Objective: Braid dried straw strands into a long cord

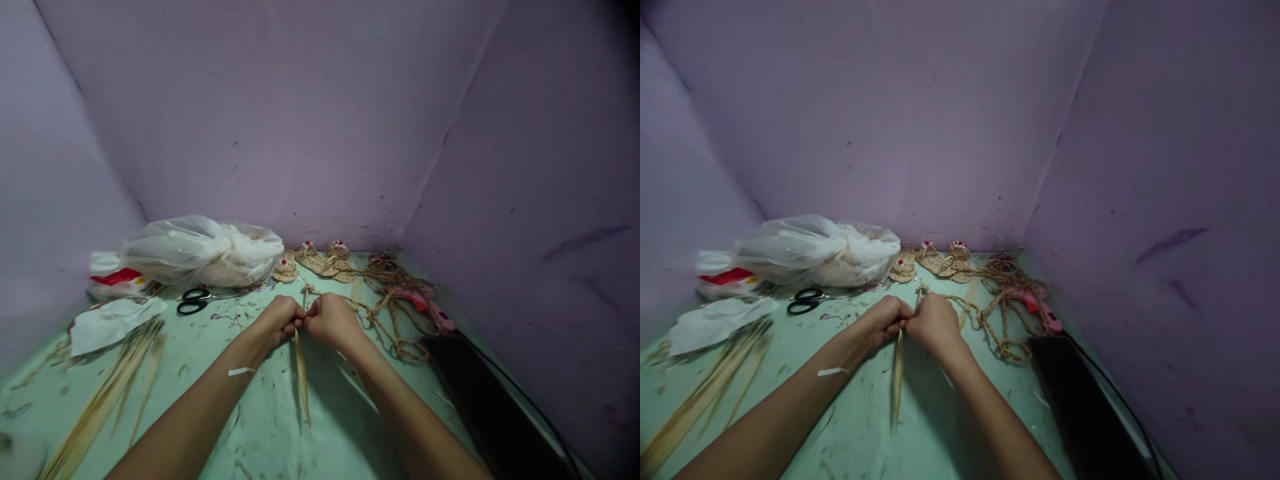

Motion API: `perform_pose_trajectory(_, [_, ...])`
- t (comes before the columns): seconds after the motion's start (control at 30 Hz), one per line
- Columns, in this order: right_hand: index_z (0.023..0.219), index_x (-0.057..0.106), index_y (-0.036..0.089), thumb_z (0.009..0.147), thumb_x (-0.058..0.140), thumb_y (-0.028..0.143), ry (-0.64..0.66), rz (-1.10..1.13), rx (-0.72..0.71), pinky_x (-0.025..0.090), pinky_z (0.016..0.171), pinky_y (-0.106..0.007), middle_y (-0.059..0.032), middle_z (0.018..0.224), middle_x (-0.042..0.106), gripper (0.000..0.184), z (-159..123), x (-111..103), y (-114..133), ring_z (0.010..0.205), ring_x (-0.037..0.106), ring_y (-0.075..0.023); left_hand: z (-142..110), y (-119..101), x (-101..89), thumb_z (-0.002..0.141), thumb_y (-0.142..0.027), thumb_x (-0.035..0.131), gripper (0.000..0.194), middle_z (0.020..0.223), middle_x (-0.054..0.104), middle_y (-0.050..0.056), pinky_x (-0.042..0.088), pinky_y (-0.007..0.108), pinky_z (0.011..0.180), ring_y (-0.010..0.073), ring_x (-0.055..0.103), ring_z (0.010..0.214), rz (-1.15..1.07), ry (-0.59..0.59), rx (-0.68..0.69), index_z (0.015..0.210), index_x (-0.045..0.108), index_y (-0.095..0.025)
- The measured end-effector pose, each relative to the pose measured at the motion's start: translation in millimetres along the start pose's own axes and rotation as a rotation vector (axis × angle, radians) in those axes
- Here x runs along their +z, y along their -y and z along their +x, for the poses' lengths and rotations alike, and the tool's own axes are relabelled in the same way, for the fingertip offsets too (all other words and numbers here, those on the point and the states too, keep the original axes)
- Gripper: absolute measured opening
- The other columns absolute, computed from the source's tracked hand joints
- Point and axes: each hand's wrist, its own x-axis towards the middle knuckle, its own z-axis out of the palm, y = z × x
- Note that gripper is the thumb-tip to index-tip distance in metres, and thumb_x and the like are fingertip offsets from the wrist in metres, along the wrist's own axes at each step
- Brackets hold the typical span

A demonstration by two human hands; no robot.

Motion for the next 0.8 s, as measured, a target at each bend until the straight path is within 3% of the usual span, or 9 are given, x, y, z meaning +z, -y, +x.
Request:
perform_pose_trajectory(0.13, [0.064, 0.069, 0.016, 0.061, 0.057, 0.029, -0.013, 0.049, -0.055, 0.028, 0.047, -0.023, -0.0089, 0.067, 0.066, 0.017, 0, 1, -1, 0.059, 0.055, -0.0155, -3, -1, -1.0, 0.051, -0.017, 0.047, 0.015, 0.033, 0.032, -0.005, 0.006, 0.018, 0.032, 0.0016, 0.019, 0.026, -0.053, -0.050, 0.007, 0.041, 0.035, -0.016])
perform_pose_trajectory(0.3, [0.058, 0.065, 0.012, 0.059, 0.056, 0.018, 0.291, 0.396, -0.044, 0.029, 0.042, -0.019, -0.0010, 0.047, 0.057, 0.010, 10, -9, -17, 0.044, 0.046, -0.0087, -7, 0, -2.8, 0.047, -0.014, 0.047, 0.010, 0.031, 0.027, -0.008, 0.007, 0.017, 0.031, 0.0017, 0.019, 0.026, -0.027, 0.008, 0.117, 0.043, 0.038, -0.015])
perform_pose_trajectory(0.43, [0.060, 0.062, 0.012, 0.060, 0.057, 0.017, 0.097, 0.590, 0.109, 0.030, 0.040, -0.017, 0.0015, 0.046, 0.054, 0.007, 21, -9, -31, 0.040, 0.044, -0.0064, -8, 0, -3.7, 0.050, -0.016, 0.049, 0.003, 0.032, 0.030, -0.007, 0.007, 0.017, 0.031, 0.0015, 0.017, 0.026, 0.003, 0.025, 0.115, 0.049, 0.046, -0.013])
perform_pose_trajectory(0.6, [0.054, 0.058, 0.013, 0.058, 0.061, 0.016, 0.219, 0.669, 0.152, 0.031, 0.037, -0.017, 0.0038, 0.035, 0.047, 0.005, 20, 7, -28, 0.034, 0.043, -0.0066, -7, 2, -3.6, 0.052, -0.014, 0.047, 0.007, 0.033, 0.031, -0.007, 0.008, 0.018, 0.032, 0.0021, 0.019, 0.026, 0.024, 0.009, 0.126, 0.047, 0.043, -0.014])
perform_pose_trajectory(0.8, [0.049, 0.052, 0.013, 0.059, 0.057, 0.010, 0.259, 0.812, 0.263, 0.038, 0.037, -0.018, 0.0040, 0.037, 0.046, 0.012, 12, 13, -25, 0.033, 0.043, -0.0068, -12, -2, 4.2, 0.052, -0.008, 0.048, 0.007, 0.033, 0.032, -0.006, 0.012, 0.018, 0.033, 0.0024, 0.021, 0.029, 0.087, -0.068, 0.113, 0.047, 0.045, -0.013])
